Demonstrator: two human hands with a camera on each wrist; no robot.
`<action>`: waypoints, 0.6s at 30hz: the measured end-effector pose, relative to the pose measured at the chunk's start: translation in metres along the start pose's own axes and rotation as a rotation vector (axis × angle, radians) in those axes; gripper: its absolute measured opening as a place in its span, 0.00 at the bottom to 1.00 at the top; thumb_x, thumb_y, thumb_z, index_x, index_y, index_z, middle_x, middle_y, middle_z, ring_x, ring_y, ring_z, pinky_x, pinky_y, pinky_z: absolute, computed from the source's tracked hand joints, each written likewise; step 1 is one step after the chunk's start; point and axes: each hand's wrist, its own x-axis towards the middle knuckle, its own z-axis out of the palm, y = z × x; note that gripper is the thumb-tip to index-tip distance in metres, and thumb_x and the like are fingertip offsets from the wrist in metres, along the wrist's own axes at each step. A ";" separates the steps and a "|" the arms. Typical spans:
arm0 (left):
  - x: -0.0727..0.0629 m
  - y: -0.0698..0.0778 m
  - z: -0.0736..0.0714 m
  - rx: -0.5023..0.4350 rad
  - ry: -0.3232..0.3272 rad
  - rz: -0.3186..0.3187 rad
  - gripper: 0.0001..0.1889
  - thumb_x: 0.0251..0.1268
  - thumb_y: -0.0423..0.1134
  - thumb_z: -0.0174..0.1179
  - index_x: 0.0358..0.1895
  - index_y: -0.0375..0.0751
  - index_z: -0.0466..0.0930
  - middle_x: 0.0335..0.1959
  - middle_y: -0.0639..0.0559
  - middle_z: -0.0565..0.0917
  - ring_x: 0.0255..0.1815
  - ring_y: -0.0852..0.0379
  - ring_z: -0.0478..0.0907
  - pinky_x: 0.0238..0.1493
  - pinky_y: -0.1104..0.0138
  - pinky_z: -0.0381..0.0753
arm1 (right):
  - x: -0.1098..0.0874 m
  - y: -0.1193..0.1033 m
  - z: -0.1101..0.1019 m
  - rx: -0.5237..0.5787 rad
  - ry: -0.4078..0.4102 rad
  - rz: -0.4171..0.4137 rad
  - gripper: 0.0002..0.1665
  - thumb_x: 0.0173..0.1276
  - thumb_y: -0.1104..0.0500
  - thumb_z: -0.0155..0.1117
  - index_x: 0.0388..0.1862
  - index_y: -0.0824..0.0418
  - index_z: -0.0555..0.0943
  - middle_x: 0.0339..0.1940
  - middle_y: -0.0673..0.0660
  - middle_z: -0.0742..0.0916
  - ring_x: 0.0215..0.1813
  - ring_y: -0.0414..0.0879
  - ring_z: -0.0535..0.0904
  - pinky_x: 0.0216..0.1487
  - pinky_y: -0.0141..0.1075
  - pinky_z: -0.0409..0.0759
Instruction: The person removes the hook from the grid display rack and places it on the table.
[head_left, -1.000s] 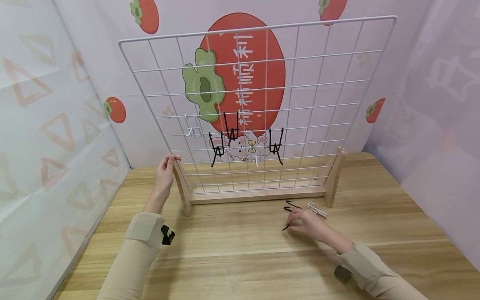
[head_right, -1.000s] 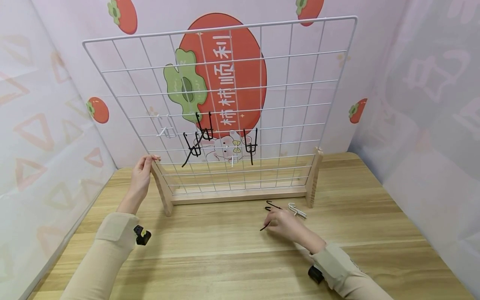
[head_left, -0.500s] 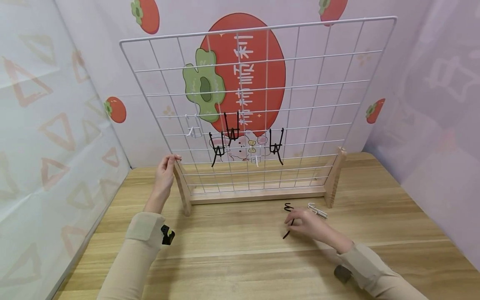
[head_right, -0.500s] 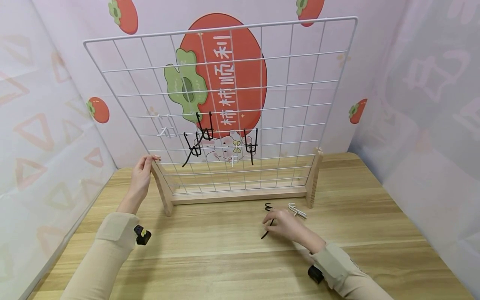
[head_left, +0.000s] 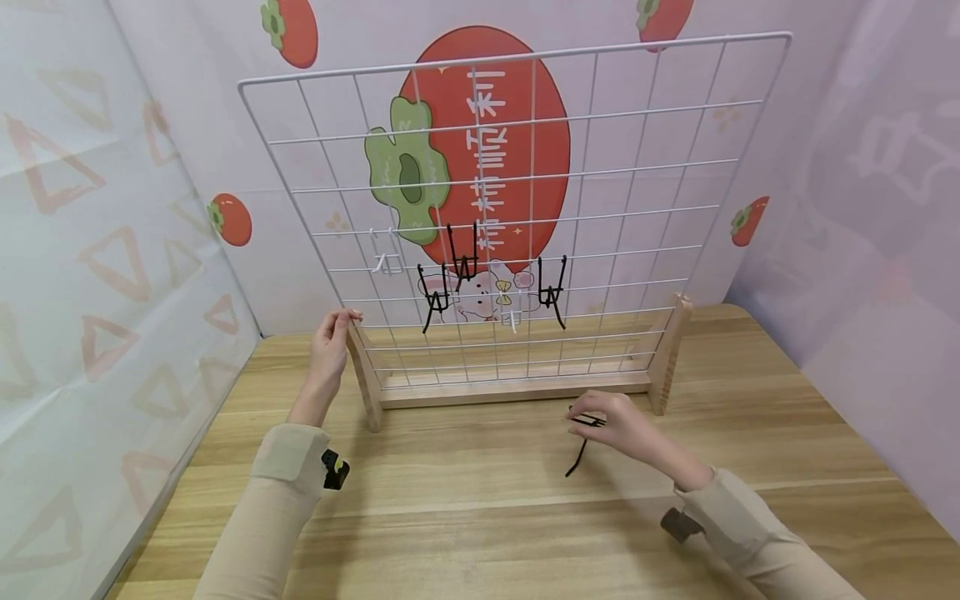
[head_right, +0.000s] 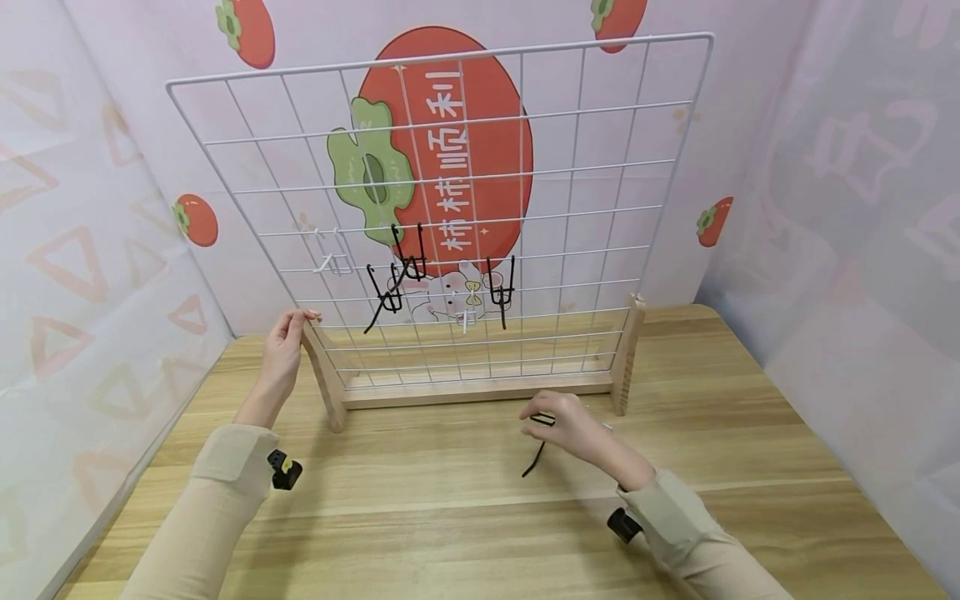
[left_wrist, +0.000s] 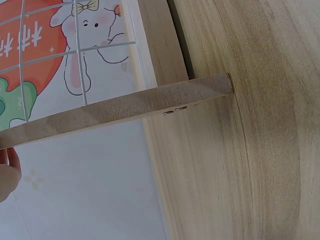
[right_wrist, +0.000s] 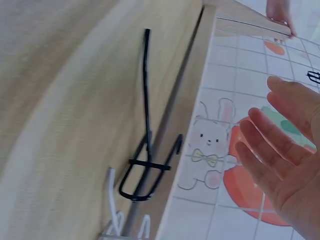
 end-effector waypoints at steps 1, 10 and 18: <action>0.000 0.000 0.000 0.000 0.000 -0.001 0.16 0.69 0.42 0.39 0.42 0.29 0.67 0.37 0.63 0.73 0.54 0.64 0.62 0.62 0.68 0.53 | 0.002 -0.001 -0.001 -0.007 0.015 -0.015 0.12 0.45 0.71 0.69 0.30 0.63 0.80 0.28 0.53 0.83 0.33 0.46 0.79 0.32 0.36 0.78; 0.001 -0.001 0.000 0.001 0.001 -0.010 0.17 0.69 0.42 0.39 0.43 0.28 0.66 0.39 0.61 0.72 0.54 0.64 0.62 0.62 0.69 0.54 | 0.021 -0.013 -0.020 -0.003 0.088 -0.065 0.13 0.43 0.72 0.69 0.30 0.64 0.80 0.29 0.55 0.83 0.34 0.48 0.79 0.36 0.30 0.77; 0.000 0.001 -0.001 0.006 -0.001 -0.010 0.18 0.69 0.43 0.39 0.44 0.27 0.66 0.39 0.60 0.72 0.54 0.64 0.62 0.62 0.69 0.54 | 0.034 -0.020 -0.030 -0.020 0.145 -0.070 0.16 0.42 0.74 0.69 0.32 0.64 0.80 0.32 0.54 0.84 0.37 0.47 0.79 0.41 0.29 0.76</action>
